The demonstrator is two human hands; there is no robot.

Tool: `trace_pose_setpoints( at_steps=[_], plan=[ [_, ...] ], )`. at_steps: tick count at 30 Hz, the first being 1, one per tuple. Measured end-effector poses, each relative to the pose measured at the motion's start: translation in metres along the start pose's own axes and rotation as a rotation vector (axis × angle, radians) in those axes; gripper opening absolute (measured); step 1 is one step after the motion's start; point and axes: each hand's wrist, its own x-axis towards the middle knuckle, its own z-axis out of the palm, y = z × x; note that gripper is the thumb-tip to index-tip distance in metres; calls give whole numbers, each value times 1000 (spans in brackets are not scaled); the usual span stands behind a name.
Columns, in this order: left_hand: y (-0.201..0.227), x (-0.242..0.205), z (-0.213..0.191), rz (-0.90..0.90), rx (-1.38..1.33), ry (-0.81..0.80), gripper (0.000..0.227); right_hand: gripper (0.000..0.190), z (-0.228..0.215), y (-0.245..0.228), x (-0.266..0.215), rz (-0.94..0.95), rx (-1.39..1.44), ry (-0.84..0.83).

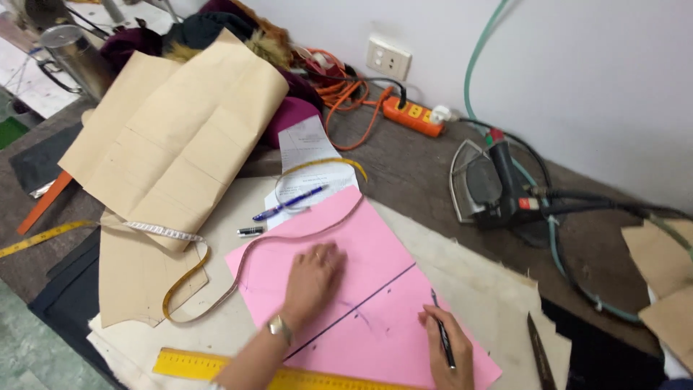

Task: The person uses a pen, a yellow ruler, and a flexible measuring tape to draw and measure lines on a pink sheet of paper. They mark measurements along curved and straight lines, then briefly handle a white document before returning to the pink paper.

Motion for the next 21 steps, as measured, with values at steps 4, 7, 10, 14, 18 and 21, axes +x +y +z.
trace_pose_setpoints(
  at_steps=[4,7,10,14,18,21],
  plan=[
    [-70,33,-5,20,233,280,8,22,-4,14,-36,-182,-169,142],
    [-99,51,-37,-394,252,-70,64,21,2,22,-45,-252,-249,198],
    [-99,52,-48,-181,200,21,45,20,13,20,-51,-330,-323,300],
    [-90,52,-54,-151,183,-262,56,22,19,29,-51,-361,-447,324],
    [-100,60,-51,-314,76,-361,75,21,21,21,-49,-410,-488,343],
    [-111,67,-49,-338,0,-463,66,20,21,17,-49,-433,-503,359]
  ],
)
